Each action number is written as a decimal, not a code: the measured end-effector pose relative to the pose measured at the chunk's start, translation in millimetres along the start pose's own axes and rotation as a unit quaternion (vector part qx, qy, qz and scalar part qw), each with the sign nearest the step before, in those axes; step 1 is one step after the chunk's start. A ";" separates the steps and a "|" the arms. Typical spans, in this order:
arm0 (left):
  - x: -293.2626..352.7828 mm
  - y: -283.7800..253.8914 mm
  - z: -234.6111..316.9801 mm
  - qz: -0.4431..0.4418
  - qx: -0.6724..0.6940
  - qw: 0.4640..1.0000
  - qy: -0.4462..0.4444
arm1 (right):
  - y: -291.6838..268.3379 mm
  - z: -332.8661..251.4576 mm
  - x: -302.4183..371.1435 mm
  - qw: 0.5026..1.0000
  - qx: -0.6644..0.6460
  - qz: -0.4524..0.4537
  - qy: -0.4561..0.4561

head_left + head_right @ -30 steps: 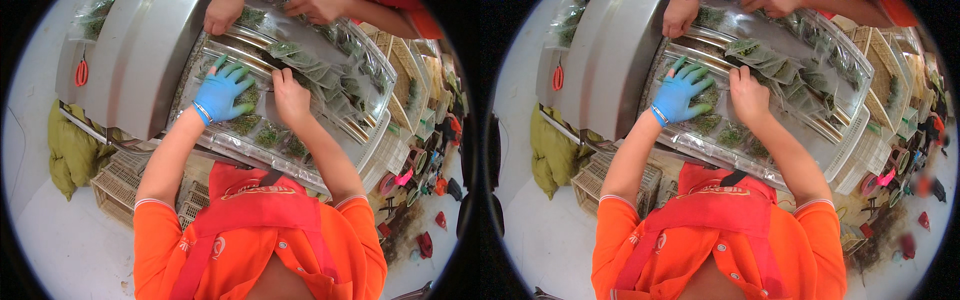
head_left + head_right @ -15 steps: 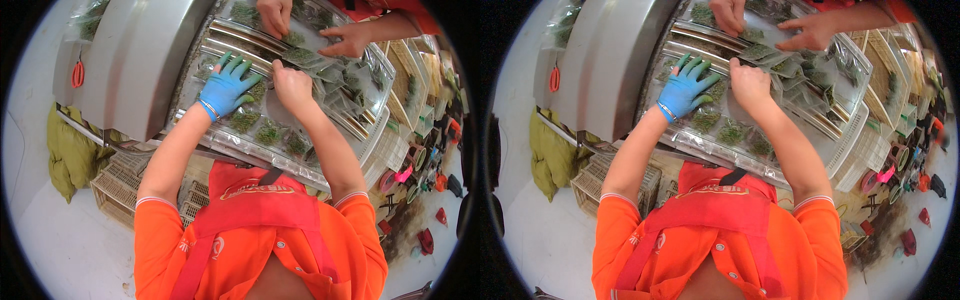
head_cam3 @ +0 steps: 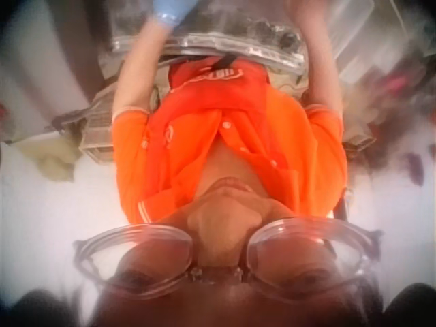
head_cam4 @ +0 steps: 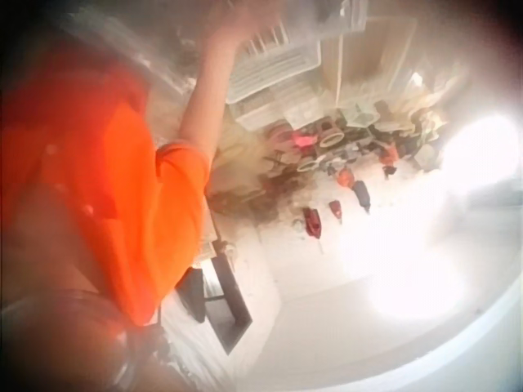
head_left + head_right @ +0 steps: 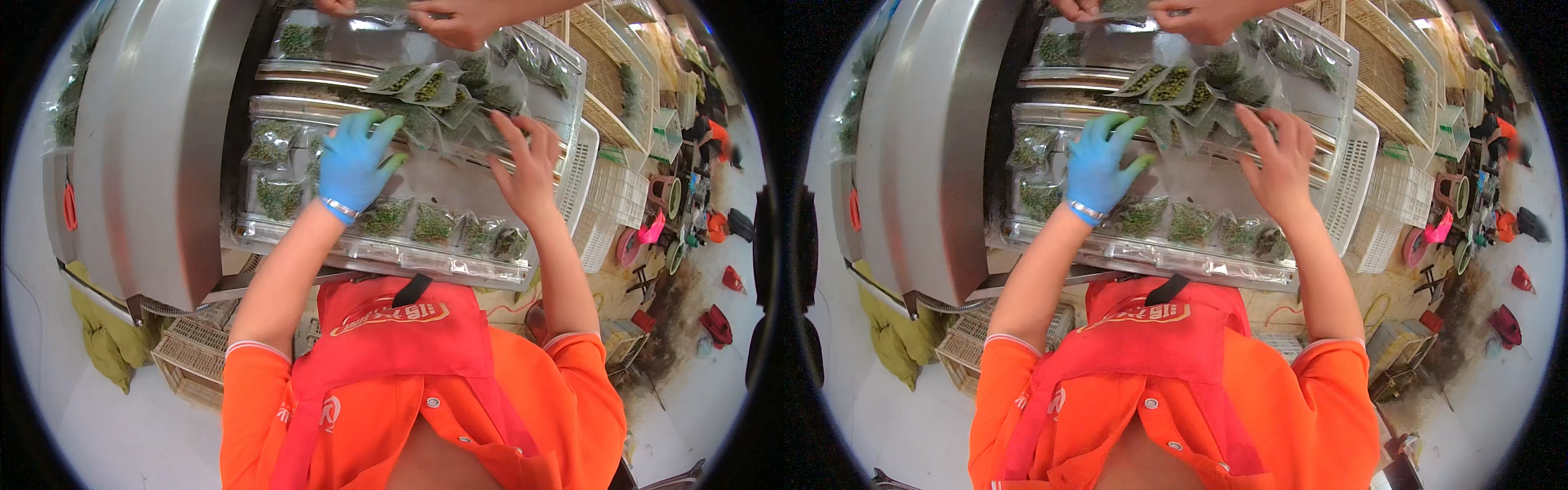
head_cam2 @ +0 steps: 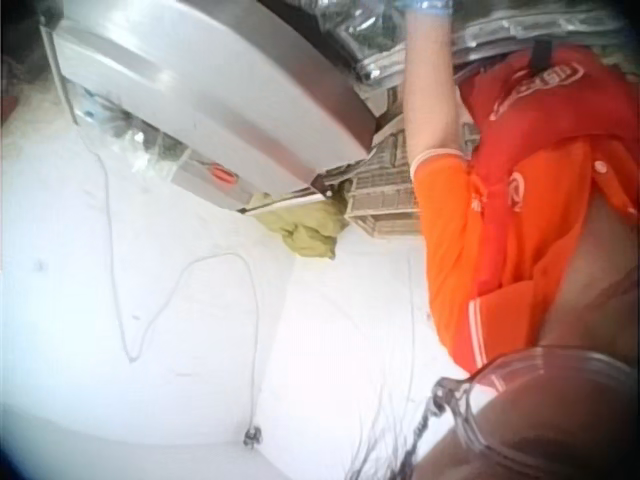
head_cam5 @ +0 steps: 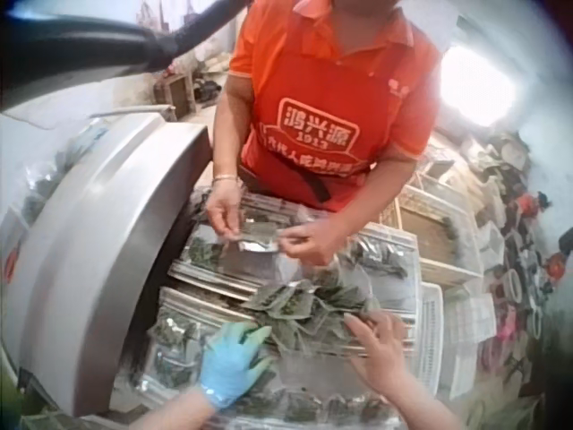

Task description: The person places small portions of dried green herbs into clear plastic bags on a metal tray. They then move the filled bags to a nearby basket. The process is repeated continuously.

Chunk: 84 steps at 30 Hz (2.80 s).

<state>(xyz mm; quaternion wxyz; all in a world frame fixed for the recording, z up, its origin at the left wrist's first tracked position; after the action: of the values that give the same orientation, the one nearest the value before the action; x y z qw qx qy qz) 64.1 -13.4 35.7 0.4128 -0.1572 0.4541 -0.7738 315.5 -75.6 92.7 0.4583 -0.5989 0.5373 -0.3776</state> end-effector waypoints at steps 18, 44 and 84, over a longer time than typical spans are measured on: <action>30.3 23.4 29.6 0.098 0.570 0.795 -0.183 | -15.0 -28.7 13.6 0.847 -0.457 -0.216 0.164; 5.8 12.6 -21.7 -0.070 -0.189 0.972 -0.119 | 94.9 -30.8 -39.1 0.937 -0.049 -0.346 -0.008; -10.7 64.6 40.8 -0.074 0.488 0.864 -0.094 | 2.3 9.5 21.4 0.869 -0.437 -0.119 0.197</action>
<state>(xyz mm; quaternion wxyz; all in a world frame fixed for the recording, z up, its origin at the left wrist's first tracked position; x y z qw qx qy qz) 127.9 -44.4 5.3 0.4191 -0.0411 -0.0360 -0.9063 326.8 -95.4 86.8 -0.0142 -0.7103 0.6514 -0.2663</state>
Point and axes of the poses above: each hand's wrist, its own x-axis away from the middle knuckle, its own y-axis out of the palm, z = x × y, the point moved 3 cm from there along -x, towards the middle knuckle, and after that the axes turned 14 degrees about -z, right-handed, at the moved point
